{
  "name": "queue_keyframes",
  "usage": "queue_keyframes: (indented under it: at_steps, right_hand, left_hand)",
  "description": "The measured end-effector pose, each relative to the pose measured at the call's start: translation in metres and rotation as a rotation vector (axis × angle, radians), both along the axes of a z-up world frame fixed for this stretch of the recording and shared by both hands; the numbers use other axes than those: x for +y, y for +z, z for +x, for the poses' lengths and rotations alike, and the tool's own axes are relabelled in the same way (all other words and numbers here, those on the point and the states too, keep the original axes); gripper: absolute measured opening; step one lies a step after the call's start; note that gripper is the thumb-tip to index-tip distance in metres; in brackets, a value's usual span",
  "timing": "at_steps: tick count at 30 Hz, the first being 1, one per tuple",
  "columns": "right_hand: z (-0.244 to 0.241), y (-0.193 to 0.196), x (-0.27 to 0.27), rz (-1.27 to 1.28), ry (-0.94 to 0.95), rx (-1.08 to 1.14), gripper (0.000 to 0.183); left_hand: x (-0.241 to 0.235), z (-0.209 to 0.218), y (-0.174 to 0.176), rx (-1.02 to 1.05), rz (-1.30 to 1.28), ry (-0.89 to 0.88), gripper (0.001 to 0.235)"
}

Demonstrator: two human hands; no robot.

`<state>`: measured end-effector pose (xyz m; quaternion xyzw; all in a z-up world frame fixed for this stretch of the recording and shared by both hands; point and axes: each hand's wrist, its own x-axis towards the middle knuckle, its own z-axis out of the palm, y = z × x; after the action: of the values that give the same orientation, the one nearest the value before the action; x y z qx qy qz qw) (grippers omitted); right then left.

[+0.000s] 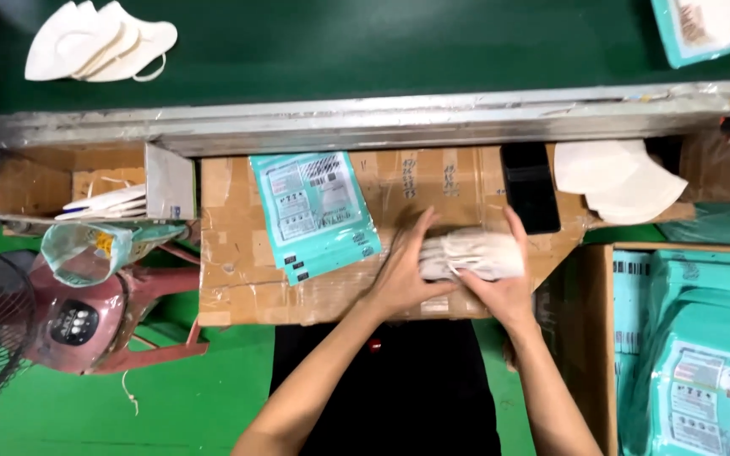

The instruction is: The person is manually inserting stacks of face masks into individual or multi-pack plastic sleeves at a conveyor belt station.

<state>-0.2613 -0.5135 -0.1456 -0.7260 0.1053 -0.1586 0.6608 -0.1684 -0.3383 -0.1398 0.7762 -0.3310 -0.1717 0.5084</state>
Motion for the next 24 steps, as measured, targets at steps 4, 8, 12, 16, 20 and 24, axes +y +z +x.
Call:
queue_keyframes:
  at_steps: [4, 8, 12, 16, 20, 24]
  right_hand:
    - [0.005, -0.004, 0.004, -0.275, 0.026, -0.094, 0.1]
    - [-0.003, -0.038, 0.002, -0.134, 0.016, -0.148, 0.061]
    - [0.001, -0.072, 0.003, -0.328, -0.065, -0.051, 0.038]
    - [0.011, -0.045, 0.012, -0.189, -0.266, -0.073, 0.026]
    - [0.037, -0.03, 0.028, 0.129, -0.221, -0.059, 0.027]
    - [0.063, 0.001, 0.078, 0.343, -0.081, 0.071, 0.037]
  left_hand:
    - [-0.008, 0.001, -0.022, 0.052, -0.084, 0.031, 0.111]
    - [-0.003, -0.007, -0.024, 0.085, -0.056, 0.23, 0.083]
    - [0.026, -0.006, -0.012, 0.048, -0.111, 0.219, 0.085]
    - [0.098, 0.02, -0.009, -0.807, 0.072, 0.245, 0.037]
    - [0.143, 0.058, 0.003, -0.857, 0.328, 0.187, 0.025]
    - [0.146, 0.071, -0.024, -0.943, 0.434, 0.07, 0.027]
